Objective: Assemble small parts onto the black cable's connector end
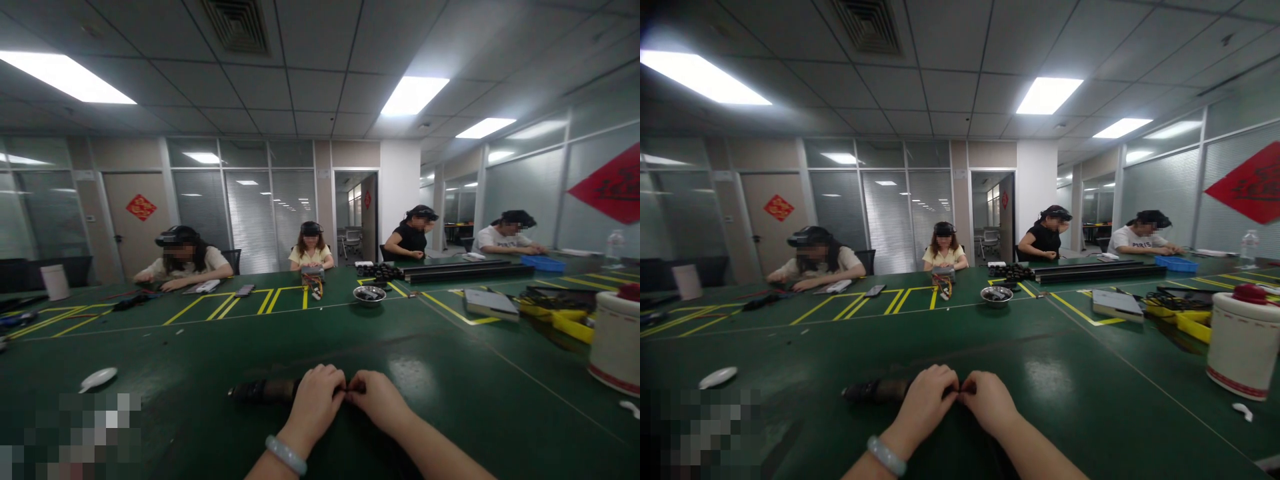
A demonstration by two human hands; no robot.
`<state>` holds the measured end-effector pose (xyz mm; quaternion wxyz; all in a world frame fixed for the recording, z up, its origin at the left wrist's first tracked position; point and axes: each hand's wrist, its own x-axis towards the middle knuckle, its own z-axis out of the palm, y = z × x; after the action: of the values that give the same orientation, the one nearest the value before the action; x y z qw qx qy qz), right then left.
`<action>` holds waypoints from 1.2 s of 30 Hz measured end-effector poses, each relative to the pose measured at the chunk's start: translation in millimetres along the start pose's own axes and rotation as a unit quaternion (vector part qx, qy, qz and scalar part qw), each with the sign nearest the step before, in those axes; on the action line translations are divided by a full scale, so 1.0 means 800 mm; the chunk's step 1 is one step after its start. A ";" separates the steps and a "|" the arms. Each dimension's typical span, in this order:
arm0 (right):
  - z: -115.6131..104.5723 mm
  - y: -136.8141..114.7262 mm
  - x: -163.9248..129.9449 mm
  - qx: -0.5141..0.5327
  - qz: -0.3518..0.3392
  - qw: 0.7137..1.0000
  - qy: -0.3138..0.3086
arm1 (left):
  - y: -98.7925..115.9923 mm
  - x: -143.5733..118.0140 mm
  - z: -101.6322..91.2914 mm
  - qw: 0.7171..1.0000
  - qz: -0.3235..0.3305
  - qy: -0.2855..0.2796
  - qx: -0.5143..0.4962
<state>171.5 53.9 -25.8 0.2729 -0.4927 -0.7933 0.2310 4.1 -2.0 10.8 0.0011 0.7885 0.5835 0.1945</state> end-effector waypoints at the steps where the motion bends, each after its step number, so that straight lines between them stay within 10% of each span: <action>1: 0.003 0.005 0.002 0.018 0.006 1.000 -0.008 | -0.001 0.000 0.001 1.000 0.002 0.003 -0.002; 36: 0.008 -0.013 0.000 0.013 0.038 0.998 0.043 | -0.011 0.000 0.010 0.999 0.013 0.016 -0.030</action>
<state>160.6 49.4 -24.2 0.3042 -0.5283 -0.7586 0.2301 -1.5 2.6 1.7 0.0130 0.7923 0.5672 0.2244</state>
